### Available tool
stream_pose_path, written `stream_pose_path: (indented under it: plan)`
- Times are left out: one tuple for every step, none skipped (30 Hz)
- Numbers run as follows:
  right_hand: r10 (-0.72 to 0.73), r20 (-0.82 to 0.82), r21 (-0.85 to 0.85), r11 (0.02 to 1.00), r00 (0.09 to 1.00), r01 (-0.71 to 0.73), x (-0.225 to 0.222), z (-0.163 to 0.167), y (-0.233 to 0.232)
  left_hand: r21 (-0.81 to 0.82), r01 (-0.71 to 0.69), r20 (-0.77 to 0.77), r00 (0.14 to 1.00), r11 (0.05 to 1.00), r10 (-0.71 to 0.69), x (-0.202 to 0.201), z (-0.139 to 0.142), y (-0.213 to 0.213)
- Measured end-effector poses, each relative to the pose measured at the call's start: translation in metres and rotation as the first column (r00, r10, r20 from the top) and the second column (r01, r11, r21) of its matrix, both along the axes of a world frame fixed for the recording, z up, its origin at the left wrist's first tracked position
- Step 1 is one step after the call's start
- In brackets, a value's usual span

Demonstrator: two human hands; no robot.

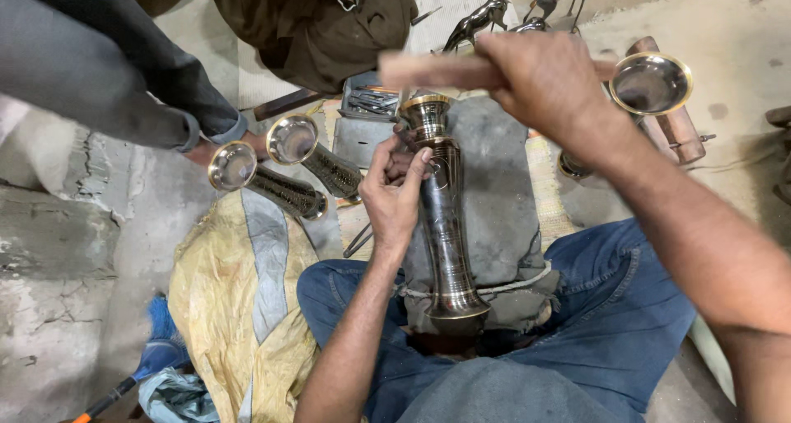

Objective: The person uses a hammer and a metal punch to engrave a floral design onto a silver-colored metal vase. The vase is held steady on a cloth pad while the person repeatedly strikes the punch to create the pattern.

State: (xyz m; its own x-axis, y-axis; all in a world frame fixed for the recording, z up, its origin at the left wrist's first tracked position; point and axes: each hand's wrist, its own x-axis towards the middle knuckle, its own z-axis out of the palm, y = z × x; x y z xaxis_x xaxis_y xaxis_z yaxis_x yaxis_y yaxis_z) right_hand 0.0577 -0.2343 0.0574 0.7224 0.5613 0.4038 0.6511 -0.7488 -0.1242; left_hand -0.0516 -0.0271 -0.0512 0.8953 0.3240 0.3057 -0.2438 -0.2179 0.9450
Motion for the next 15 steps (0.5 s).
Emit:
stream_pose_path:
  plan:
    - [0.027,-0.100,0.067,0.998,0.995,-0.021,0.000,0.007,0.001,-0.004,0.005,0.010,1.000,1.000,-0.005,0.000,0.000,0.000]
    - [0.063,-0.195,0.136,0.990,0.979,-0.037,0.001,0.013,0.003,-0.008,0.008,0.020,1.000,1.000,-0.008,0.001,0.000,0.001]
    - [0.106,-0.285,0.206,0.977,0.953,-0.047,0.001,0.018,0.004,-0.012,0.010,0.032,0.999,1.000,-0.009,0.001,-0.001,0.001]
    - [0.088,-0.136,0.063,0.995,0.987,-0.080,-0.001,0.021,0.006,0.000,0.008,0.030,1.000,1.000,-0.008,0.001,-0.001,0.001]
    - [0.091,0.013,-0.084,0.992,0.996,-0.090,-0.004,0.024,0.007,0.012,0.006,0.025,1.000,1.000,-0.006,0.001,-0.001,0.001]
    - [0.117,0.160,-0.231,0.970,0.980,-0.078,-0.006,0.025,0.008,0.021,0.002,0.021,1.000,1.000,-0.002,0.001,-0.001,0.001]
    - [0.106,0.096,-0.175,0.981,0.990,-0.088,-0.007,0.027,0.008,0.022,0.010,0.025,1.000,1.000,-0.011,0.002,-0.001,0.001]
    - [0.098,0.025,-0.117,0.989,0.995,-0.094,-0.008,0.027,0.009,0.024,0.019,0.023,1.000,1.000,-0.020,0.001,0.000,0.001]
    - [0.095,-0.042,-0.060,0.993,0.995,-0.097,-0.009,0.027,0.009,0.025,0.026,0.025,0.999,0.999,-0.027,0.001,0.000,0.001]
    - [0.076,-0.006,-0.128,0.989,0.997,-0.077,-0.010,0.026,0.008,0.035,0.033,0.024,0.999,0.999,-0.034,0.001,0.001,0.002]
    - [0.060,0.031,-0.195,0.979,0.998,-0.053,-0.012,0.024,0.007,0.046,0.040,0.023,0.999,0.998,-0.041,0.002,0.001,0.002]
    - [0.048,0.065,-0.260,0.965,0.997,-0.029,-0.014,0.021,0.005,0.056,0.044,0.018,0.999,0.997,-0.045,0.002,0.002,0.003]
    - [0.059,0.032,-0.192,0.980,0.998,-0.052,-0.014,0.019,0.002,0.107,0.049,-0.014,0.999,0.993,-0.048,0.003,0.004,0.004]
    - [0.074,0.000,-0.123,0.990,0.997,-0.073,-0.013,0.016,-0.001,0.157,0.055,-0.046,0.998,0.986,-0.048,0.006,0.005,0.006]
    - [0.088,-0.031,-0.053,0.995,0.996,-0.090,-0.013,0.012,-0.005,0.206,0.064,-0.078,0.996,0.976,-0.049,0.009,0.007,0.008]
